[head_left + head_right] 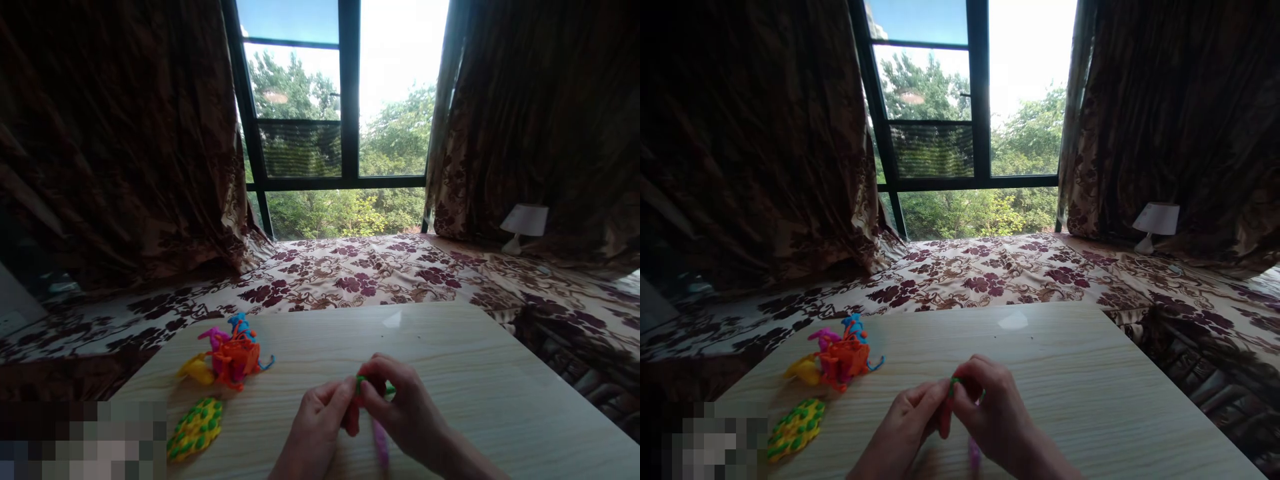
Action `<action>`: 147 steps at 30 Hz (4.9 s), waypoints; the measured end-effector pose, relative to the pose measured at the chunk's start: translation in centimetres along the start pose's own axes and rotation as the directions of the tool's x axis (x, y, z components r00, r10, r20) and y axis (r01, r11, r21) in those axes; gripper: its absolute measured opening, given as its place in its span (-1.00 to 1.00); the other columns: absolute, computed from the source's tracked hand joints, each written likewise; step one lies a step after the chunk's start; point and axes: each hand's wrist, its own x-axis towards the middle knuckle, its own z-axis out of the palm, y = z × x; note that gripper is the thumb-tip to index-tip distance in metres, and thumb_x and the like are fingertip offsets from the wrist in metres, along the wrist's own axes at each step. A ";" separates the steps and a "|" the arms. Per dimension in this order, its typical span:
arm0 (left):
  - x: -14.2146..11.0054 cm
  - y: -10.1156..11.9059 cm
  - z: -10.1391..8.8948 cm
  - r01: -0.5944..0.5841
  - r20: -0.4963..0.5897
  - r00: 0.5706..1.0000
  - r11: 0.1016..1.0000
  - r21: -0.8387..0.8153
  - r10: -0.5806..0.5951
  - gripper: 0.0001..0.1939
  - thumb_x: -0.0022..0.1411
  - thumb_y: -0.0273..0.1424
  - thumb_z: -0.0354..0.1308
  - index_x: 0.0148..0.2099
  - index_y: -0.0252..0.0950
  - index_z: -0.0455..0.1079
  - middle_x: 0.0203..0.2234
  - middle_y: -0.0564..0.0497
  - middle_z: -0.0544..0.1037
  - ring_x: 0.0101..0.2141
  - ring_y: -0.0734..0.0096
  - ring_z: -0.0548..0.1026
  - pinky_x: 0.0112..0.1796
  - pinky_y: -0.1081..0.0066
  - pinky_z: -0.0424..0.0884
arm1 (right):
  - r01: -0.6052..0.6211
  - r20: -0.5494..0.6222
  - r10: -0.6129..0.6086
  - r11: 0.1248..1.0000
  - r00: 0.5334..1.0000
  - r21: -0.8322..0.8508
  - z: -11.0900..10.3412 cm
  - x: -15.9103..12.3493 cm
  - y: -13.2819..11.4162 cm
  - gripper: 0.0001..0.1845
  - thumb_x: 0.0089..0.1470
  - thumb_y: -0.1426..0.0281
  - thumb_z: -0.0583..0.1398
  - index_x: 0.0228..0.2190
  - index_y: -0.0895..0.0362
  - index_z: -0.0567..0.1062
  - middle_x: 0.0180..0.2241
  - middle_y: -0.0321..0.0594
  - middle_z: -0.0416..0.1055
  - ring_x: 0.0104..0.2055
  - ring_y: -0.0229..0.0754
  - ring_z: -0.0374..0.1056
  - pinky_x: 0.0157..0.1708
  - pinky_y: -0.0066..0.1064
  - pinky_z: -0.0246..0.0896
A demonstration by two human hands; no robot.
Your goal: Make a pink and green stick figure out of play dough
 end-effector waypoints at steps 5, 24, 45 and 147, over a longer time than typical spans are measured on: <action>0.1 0.4 0.2 0.066 -0.036 0.997 0.995 -0.081 -0.070 -0.69 0.09 -0.21 0.06 -0.44 -0.40 0.40 -0.66 0.07 0.33 -0.57 0.52 0.25 -0.48 0.47 0.19 | 0.082 0.032 -0.081 0.996 0.996 -0.028 -0.2 0.2 0.3 -0.85 -0.07 0.57 0.12 -0.41 0.14 0.43 -0.48 -0.32 0.26 -0.45 -0.32 0.20 -0.44 -0.48 0.11; -0.3 1.5 0.3 0.026 -0.046 0.999 0.997 -0.078 -0.029 -0.67 0.11 -0.21 0.04 -0.44 -0.40 0.40 -0.62 0.04 0.36 -0.53 0.50 0.29 -0.44 0.45 0.24 | 0.136 -0.006 -0.137 0.989 0.991 -0.065 -0.2 -0.1 0.2 -0.90 0.01 0.51 0.10 -0.37 0.12 0.38 -0.45 -0.29 0.25 -0.40 -0.27 0.20 -0.40 -0.44 0.09; -0.7 1.6 0.8 -0.028 -0.020 0.999 0.988 0.152 0.032 -0.62 0.13 -0.18 -0.02 -0.59 -0.33 0.30 -0.72 0.10 0.25 -0.58 0.49 0.22 -0.48 0.48 0.16 | -0.039 0.059 0.038 0.999 0.998 0.003 -0.2 0.1 0.2 -0.88 -0.13 0.59 0.07 -0.58 0.15 0.30 -0.63 -0.42 0.15 -0.58 -0.38 0.08 -0.58 -0.54 -0.01; -0.6 1.7 -0.5 -0.060 -0.055 0.995 0.946 0.317 0.082 -0.66 0.17 -0.22 -0.09 -0.53 -0.31 0.28 -0.69 0.15 0.16 -0.58 0.53 0.14 -0.52 0.52 0.09 | -0.331 0.283 0.203 0.771 0.937 0.544 -0.4 0.4 -0.1 -0.80 0.05 0.33 0.08 -0.31 0.18 0.41 -0.57 -0.34 0.30 -0.58 -0.37 0.16 -0.59 -0.55 0.08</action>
